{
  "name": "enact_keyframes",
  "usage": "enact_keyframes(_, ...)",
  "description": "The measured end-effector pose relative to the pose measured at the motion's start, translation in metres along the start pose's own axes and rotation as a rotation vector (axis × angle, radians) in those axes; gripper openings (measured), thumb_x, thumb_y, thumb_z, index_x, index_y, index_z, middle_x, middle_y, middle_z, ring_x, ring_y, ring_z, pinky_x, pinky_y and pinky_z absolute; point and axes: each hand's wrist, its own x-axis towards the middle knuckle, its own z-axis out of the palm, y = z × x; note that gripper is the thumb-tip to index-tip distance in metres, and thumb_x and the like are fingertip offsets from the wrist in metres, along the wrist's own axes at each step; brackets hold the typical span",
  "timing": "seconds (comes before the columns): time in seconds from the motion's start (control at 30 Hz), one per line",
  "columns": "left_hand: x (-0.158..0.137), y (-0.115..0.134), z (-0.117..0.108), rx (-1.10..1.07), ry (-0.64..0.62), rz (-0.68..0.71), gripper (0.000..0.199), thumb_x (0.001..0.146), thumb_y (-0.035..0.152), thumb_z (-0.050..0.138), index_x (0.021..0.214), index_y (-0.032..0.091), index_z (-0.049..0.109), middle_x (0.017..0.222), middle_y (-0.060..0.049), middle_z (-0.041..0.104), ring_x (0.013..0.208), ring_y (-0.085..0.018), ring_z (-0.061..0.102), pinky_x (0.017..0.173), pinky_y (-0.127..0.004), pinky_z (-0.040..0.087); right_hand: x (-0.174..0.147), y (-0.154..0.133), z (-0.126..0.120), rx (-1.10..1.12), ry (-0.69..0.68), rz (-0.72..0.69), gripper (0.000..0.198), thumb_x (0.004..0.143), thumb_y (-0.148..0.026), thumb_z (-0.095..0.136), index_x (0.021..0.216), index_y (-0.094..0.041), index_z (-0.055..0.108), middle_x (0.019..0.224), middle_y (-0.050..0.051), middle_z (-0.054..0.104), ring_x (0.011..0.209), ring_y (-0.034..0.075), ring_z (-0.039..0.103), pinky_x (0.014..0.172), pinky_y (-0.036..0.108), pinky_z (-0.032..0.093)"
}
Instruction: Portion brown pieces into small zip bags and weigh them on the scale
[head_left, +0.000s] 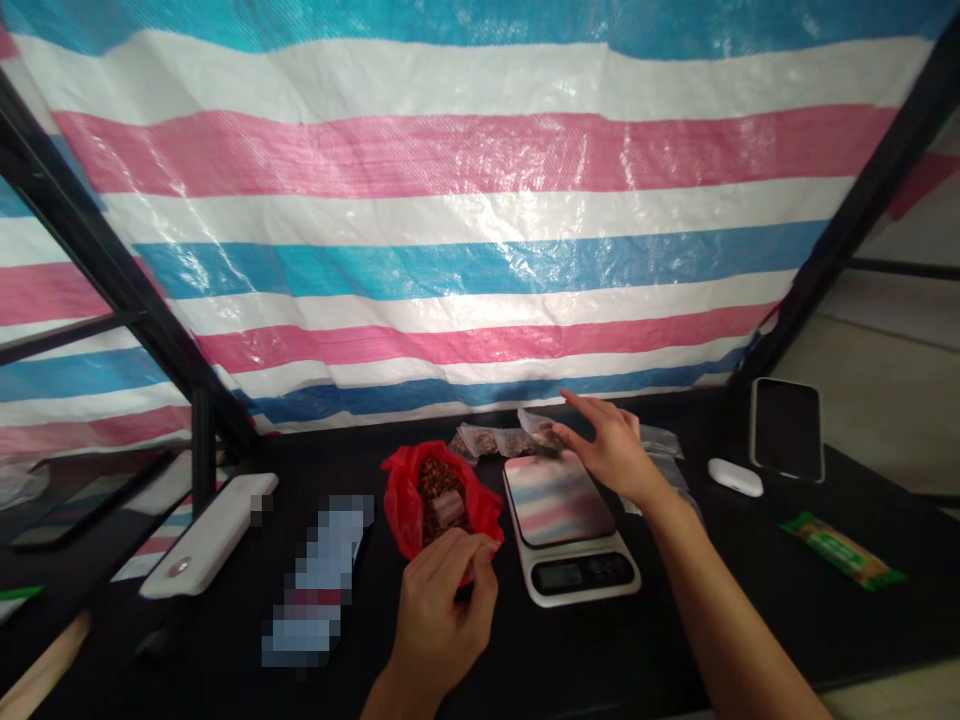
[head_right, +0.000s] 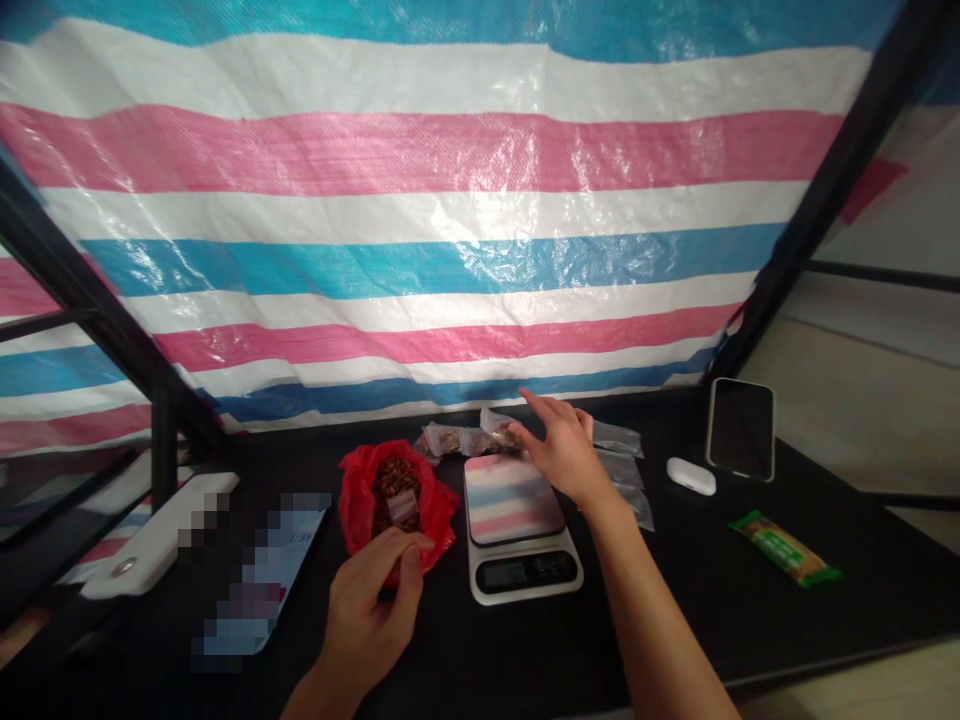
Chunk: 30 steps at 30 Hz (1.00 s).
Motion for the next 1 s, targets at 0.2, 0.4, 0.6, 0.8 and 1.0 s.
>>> enact_keyframes(0.2, -0.001, -0.003, -0.008, -0.001, -0.007, -0.008, 0.019, 0.094, 0.008, 0.053, 0.090, 0.020, 0.066, 0.075, -0.001, 0.071, 0.067, -0.012, 0.069, 0.065, -0.020, 0.055, -0.038, 0.056, -0.022, -0.184, 0.108, 0.284, 0.037, 0.091, -0.035, 0.050, 0.118, -0.026, 0.074, 0.120, 0.011, 0.074, 0.111, 0.035, 0.067, 0.094, 0.054, 0.047)
enact_keyframes(0.4, -0.004, -0.001, -0.008, 0.012, -0.023, -0.018, 0.018, 0.093, 0.008, 0.053, 0.088, 0.019, 0.067, 0.071, -0.001, 0.069, 0.059, -0.012, 0.064, 0.058, -0.021, 0.051, -0.033, 0.084, -0.029, -0.274, 0.003, 0.324, 0.041, 0.084, -0.025, 0.052, 0.119, -0.025, 0.074, 0.136, 0.012, 0.067, 0.125, 0.037, 0.058, 0.102, 0.058, 0.041)
enact_keyframes(0.6, -0.005, 0.001, -0.005, 0.027, -0.029, -0.001, 0.019, 0.093, 0.007, 0.052, 0.088, 0.019, 0.066, 0.068, 0.000, 0.066, 0.058, -0.011, 0.062, 0.057, -0.021, 0.049, -0.024, 0.095, -0.029, -0.244, 0.041, 0.457, 0.032, 0.079, -0.025, 0.055, 0.102, -0.023, 0.078, 0.090, 0.011, 0.079, 0.098, 0.034, 0.069, 0.098, 0.058, 0.037)
enact_keyframes(0.8, -0.004, 0.005, -0.003, -0.061, -0.045, -0.084, 0.020, 0.095, 0.010, 0.052, 0.092, 0.020, 0.069, 0.076, -0.001, 0.070, 0.068, -0.012, 0.067, 0.065, -0.021, 0.053, -0.032, 0.054, -0.045, -0.015, 0.140, 0.372, 0.038, 0.089, -0.042, 0.053, 0.115, -0.021, 0.073, 0.106, 0.010, 0.078, 0.099, 0.028, 0.070, 0.092, 0.044, 0.048)
enact_keyframes(1.0, -0.013, 0.010, 0.014, -0.287, -0.057, -0.483, 0.058, 0.090, 0.035, 0.070, 0.144, 0.025, 0.051, 0.140, -0.013, 0.061, 0.123, -0.025, 0.064, 0.102, -0.039, 0.055, -0.059, -0.062, -0.029, 0.641, -0.116, 0.010, 0.018, 0.090, -0.038, 0.066, 0.094, -0.022, 0.073, 0.094, 0.005, 0.076, 0.086, 0.020, 0.068, 0.082, 0.031, 0.053)
